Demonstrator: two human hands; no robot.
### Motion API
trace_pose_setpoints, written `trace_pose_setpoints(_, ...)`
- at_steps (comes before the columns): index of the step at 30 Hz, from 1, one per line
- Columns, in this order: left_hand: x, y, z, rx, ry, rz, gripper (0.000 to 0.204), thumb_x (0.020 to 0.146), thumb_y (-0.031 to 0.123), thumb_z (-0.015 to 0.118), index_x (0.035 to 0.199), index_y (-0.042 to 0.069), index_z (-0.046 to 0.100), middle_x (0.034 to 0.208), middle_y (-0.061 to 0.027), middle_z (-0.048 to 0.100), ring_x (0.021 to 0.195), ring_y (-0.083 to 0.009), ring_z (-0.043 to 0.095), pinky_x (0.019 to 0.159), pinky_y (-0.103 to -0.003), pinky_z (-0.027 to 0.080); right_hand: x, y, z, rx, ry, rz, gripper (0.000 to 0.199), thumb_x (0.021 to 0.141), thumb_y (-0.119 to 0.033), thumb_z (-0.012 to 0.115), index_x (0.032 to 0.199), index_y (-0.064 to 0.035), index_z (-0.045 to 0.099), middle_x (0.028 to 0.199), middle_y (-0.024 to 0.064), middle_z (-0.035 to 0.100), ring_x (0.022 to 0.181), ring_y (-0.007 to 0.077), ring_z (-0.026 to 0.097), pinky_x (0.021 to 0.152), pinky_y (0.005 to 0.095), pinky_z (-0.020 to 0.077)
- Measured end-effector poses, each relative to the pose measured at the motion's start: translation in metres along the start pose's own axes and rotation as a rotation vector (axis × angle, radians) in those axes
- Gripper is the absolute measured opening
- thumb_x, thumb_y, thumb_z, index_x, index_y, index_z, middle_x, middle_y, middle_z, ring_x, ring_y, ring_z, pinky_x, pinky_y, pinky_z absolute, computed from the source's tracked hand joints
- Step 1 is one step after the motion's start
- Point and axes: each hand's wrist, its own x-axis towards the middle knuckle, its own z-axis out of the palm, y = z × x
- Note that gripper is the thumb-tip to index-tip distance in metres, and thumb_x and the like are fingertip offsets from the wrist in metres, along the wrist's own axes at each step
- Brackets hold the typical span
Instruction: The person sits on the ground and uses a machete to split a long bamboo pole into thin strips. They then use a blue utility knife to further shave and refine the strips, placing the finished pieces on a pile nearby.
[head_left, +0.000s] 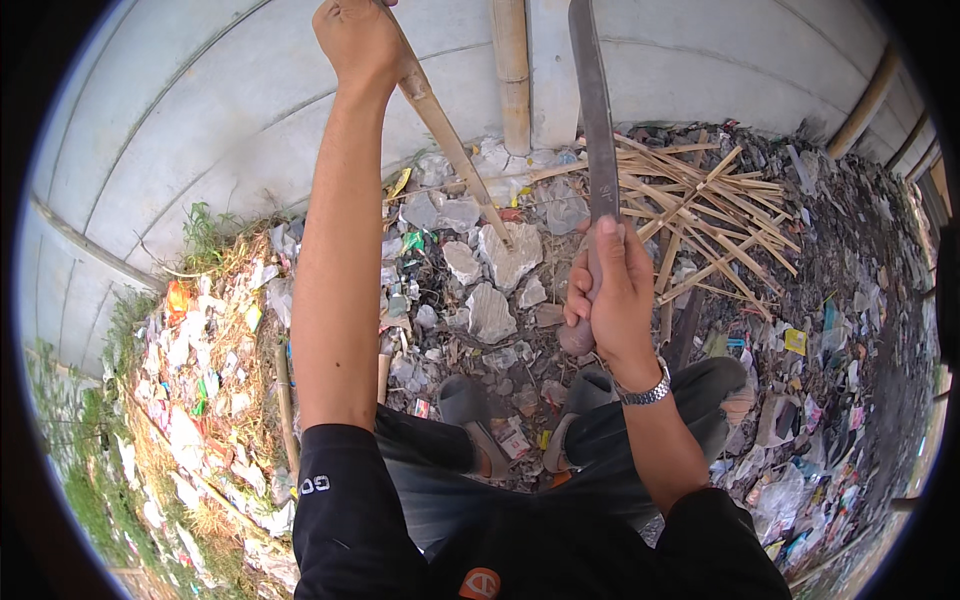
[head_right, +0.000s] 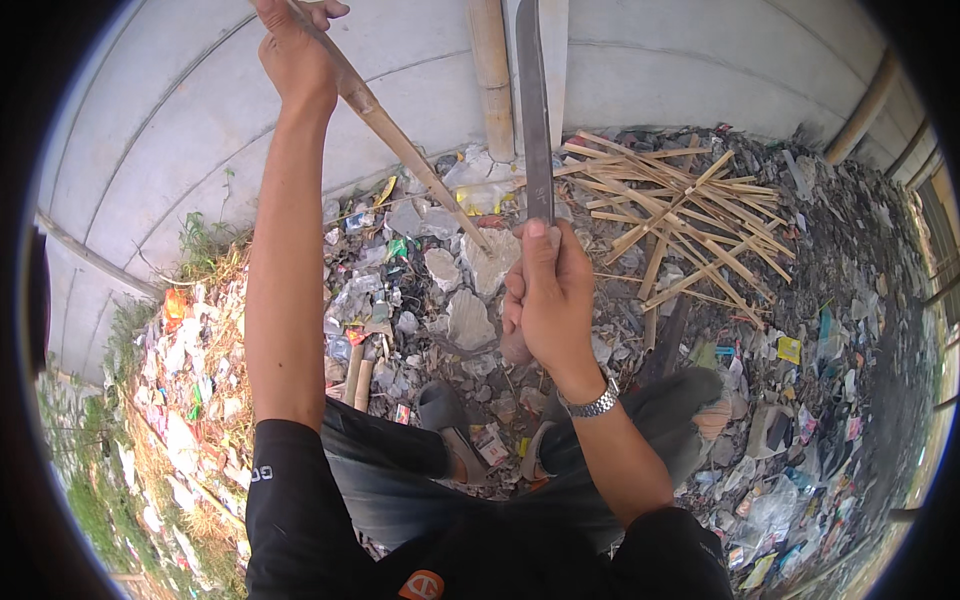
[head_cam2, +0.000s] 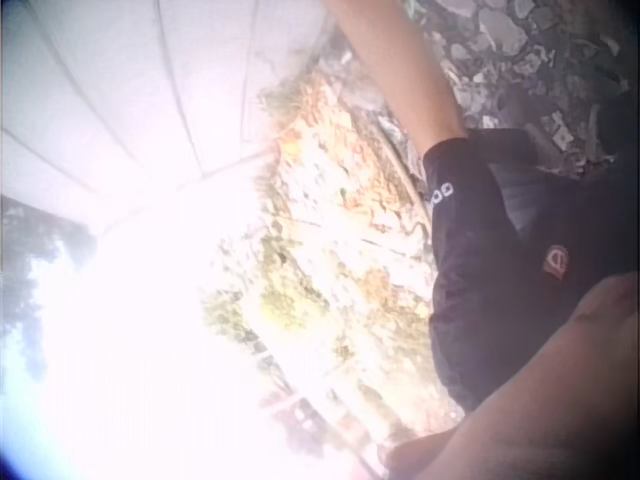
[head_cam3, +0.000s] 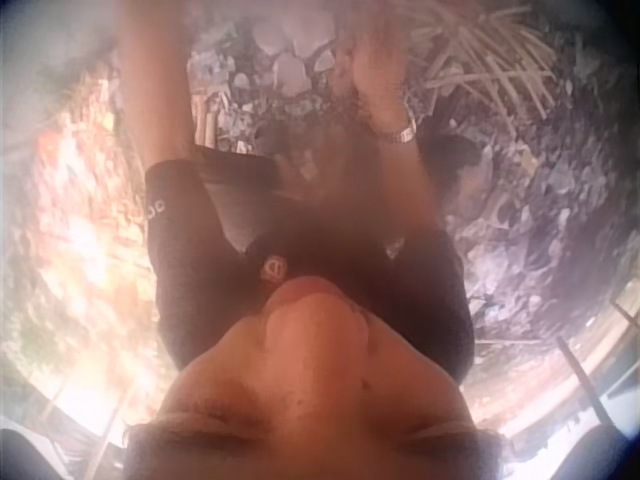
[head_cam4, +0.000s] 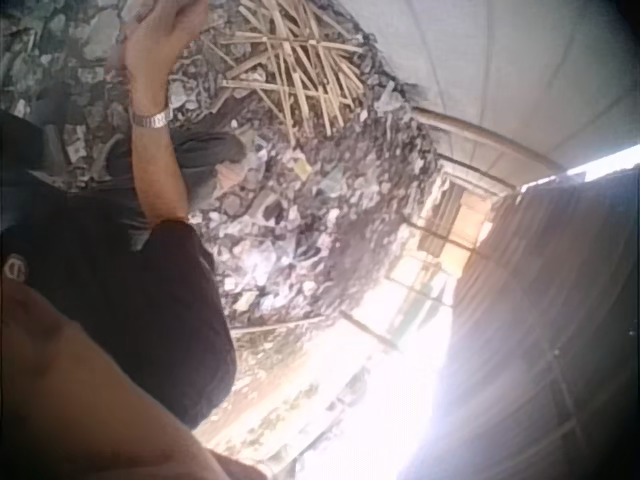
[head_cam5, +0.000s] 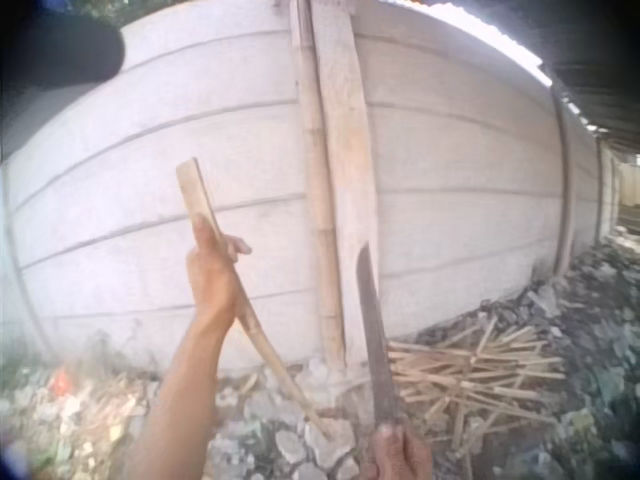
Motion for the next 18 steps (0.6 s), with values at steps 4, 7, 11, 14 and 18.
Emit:
trace_pose_setpoints(4, 0.000, 0.003, -0.001, -0.006, 0.036, -0.045, 0.085, 0.099, 0.075, 0.031, 0.063, 0.003, 0.059, 0.059, -0.0035, 0.048, 0.061, -0.0175, 0.043, 0.061, -0.037, 0.035, 0.004, -0.010, 0.024, 0.136, 0.019, -0.565, 0.038, 0.107, -0.043, 0.049, 0.113, -0.0052, 0.050, 0.064, 0.0001, 0.044, 0.043, 0.0066, 0.040, 0.041, 0.0252, 0.0392)
trace_pose_setpoints(7, -0.006, 0.009, -0.006, -0.072, -0.066, -0.025, 0.083, 0.098, 0.077, 0.029, 0.071, 0.004, 0.057, 0.076, -0.0073, 0.062, 0.070, -0.0156, 0.048, 0.066, -0.033, 0.039, 0.012, 0.096, 0.003, -0.118, -0.012, -0.394, 0.031, 0.106, -0.033, 0.053, 0.104, -0.0021, 0.053, 0.063, 0.0027, 0.049, 0.047, 0.0088, 0.046, 0.042, 0.0276, 0.0389)
trace_pose_setpoints(11, -0.007, 0.012, -0.028, -0.042, -0.041, -0.036, 0.084, 0.095, 0.081, 0.026, 0.075, 0.004, 0.053, 0.079, -0.0112, 0.068, 0.074, -0.0178, 0.053, 0.073, -0.032, 0.043, -0.004, 0.241, -0.060, -0.378, 0.075, 0.469, 0.031, 0.103, -0.033, 0.060, 0.091, -0.0054, 0.051, 0.056, 0.0013, 0.046, 0.040, 0.0133, 0.047, 0.037, 0.0321, 0.0405)
trace_pose_setpoints(14, -0.010, 0.008, -0.044, -0.118, -0.118, 0.002, 0.083, 0.095, 0.081, 0.026, 0.075, 0.005, 0.051, 0.077, -0.0130, 0.066, 0.073, -0.0204, 0.055, 0.075, -0.034, 0.045, -0.001, 0.256, -0.087, -0.362, 0.190, 0.510, 0.032, 0.102, -0.034, 0.061, 0.091, -0.0055, 0.051, 0.059, 0.0019, 0.048, 0.040, 0.0138, 0.048, 0.037, 0.0324, 0.0414)
trace_pose_setpoints(18, -0.007, 0.000, -0.060, -0.129, -0.043, -0.013, 0.081, 0.094, 0.081, 0.030, 0.076, 0.004, 0.050, 0.072, -0.0110, 0.059, 0.067, -0.0225, 0.057, 0.069, -0.038, 0.049, 0.011, 0.219, -0.079, -0.386, 0.133, 0.277, 0.034, 0.100, -0.032, 0.062, 0.092, 0.0001, 0.055, 0.063, 0.0068, 0.056, 0.043, 0.0170, 0.055, 0.038, 0.0346, 0.0434)
